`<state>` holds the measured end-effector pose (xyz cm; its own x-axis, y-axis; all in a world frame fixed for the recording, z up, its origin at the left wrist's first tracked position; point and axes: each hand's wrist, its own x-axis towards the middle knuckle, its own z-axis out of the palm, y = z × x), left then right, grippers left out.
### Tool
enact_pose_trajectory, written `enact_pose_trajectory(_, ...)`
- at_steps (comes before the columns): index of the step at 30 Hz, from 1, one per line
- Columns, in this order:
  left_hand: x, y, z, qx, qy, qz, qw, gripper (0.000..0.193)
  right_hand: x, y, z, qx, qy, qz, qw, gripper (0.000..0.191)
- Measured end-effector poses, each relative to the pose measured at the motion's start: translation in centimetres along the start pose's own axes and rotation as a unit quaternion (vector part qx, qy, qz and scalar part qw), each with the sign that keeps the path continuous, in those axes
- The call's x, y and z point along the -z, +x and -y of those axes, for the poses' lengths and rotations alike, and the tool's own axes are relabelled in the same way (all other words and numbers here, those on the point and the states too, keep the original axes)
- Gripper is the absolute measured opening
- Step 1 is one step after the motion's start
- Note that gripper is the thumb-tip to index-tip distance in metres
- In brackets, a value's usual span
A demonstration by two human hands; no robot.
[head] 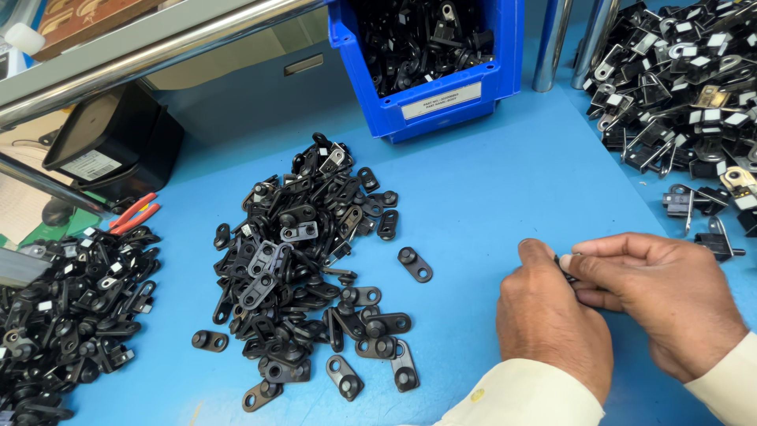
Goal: The person repeatedly picks up small black plastic housings and metal clips from a blue workbench, aligns them, and presses them together by hand. The assembled units are placed into a blue bin. The process is repeated continuously throughout the clip.
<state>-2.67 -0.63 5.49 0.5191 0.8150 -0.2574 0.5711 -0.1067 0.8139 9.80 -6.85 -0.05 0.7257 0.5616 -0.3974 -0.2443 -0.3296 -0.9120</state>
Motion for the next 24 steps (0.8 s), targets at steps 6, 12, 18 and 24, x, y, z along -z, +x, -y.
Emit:
enact_pose_trajectory(6,-0.5,0.3,0.4,-0.055,-0.005,-0.061,0.997,0.04,0.2,-0.2,0.4,0.02,-0.003,0.05,0.999,0.027)
enact_pose_trajectory(12,0.0,1.2,1.0,0.11,-0.256,-0.007,0.96,0.037,2.3,1.4,0.3,-0.143,-0.036,0.056,0.987,0.031)
enact_pose_trajectory(18,0.2,1.0,2.1,0.061,-0.4,0.113,0.908,0.044,4.7,4.7,-2.4,-0.19,-0.007,0.166,0.968,0.031)
enact_pose_trajectory(24,0.5,0.6,2.3,0.106,-0.393,0.127,0.905,0.044,5.4,5.9,-3.1,-0.212,-0.014,0.238,0.948,0.03)
